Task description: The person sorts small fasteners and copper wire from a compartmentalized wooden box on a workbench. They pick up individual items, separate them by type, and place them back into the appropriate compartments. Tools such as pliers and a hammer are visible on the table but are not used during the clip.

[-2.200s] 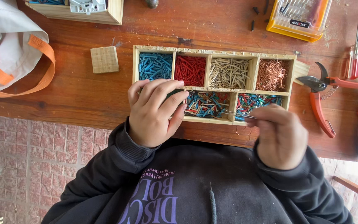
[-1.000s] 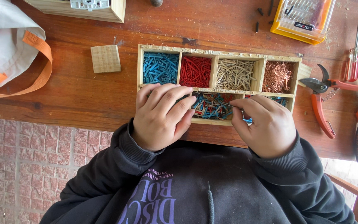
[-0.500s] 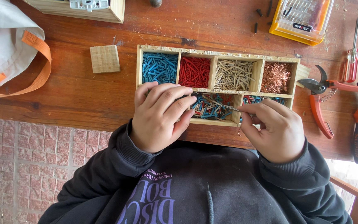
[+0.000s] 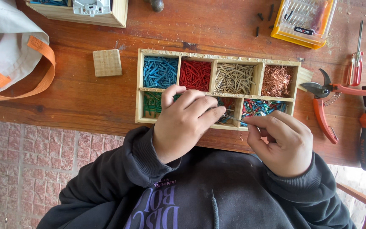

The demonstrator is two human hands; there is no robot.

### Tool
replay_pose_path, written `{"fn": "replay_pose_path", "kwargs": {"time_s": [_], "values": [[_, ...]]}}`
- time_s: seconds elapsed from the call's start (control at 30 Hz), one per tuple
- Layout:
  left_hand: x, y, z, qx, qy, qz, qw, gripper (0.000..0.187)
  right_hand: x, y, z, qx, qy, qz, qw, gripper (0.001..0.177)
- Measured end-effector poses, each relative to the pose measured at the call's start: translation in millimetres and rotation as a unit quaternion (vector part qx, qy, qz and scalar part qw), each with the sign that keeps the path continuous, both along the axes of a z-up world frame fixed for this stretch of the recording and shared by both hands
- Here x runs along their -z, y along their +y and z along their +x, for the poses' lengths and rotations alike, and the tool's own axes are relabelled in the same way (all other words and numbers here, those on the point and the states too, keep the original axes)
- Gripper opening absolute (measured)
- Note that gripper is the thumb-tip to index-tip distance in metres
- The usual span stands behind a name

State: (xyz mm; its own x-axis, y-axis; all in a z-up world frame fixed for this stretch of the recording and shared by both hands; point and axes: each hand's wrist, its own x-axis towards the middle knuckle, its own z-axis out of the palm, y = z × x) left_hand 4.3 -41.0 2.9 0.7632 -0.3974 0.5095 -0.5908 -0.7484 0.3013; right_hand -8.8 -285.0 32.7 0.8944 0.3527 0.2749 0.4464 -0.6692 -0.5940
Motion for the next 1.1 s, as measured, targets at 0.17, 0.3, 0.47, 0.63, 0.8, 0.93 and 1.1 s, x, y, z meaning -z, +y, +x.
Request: {"fn": "replay_pose_path", "kwargs": {"time_s": [0.17,0.3,0.47,0.63,0.8,0.93,1.1], "values": [[0,0,4,0.044,0.007,-0.042,0.998,0.009,-1,-6,-8,0.015,0.009,0.03,0.999,0.016],[-7,6,4,0.083,0.021,-0.073,0.994,0.005,-6,-22,-13,0.036,0.036,0.06,0.997,0.012],[-8,5,1,0.092,0.029,-0.143,0.985,0.018,-4,-30,-21,0.017,0.076,0.129,0.989,0.017],[-12,-1,-2,0.082,0.09,-0.196,0.973,0.02,4,-27,-19,-0.017,0.016,0.14,0.99,0.014],[-21,1,-6,0.119,0.367,-0.444,0.809,0.006,9,-27,-22,0.004,0.007,0.143,0.99,0.012],[-9,3,-4,0.151,0.482,-0.595,0.626,0.014,12,-26,-24,0.006,-0.001,0.137,0.991,0.018],[-12,3,-3,0.114,0.478,-0.563,0.665,0.011,14,-23,-23,0.014,0.008,0.128,0.992,0.023]]}}
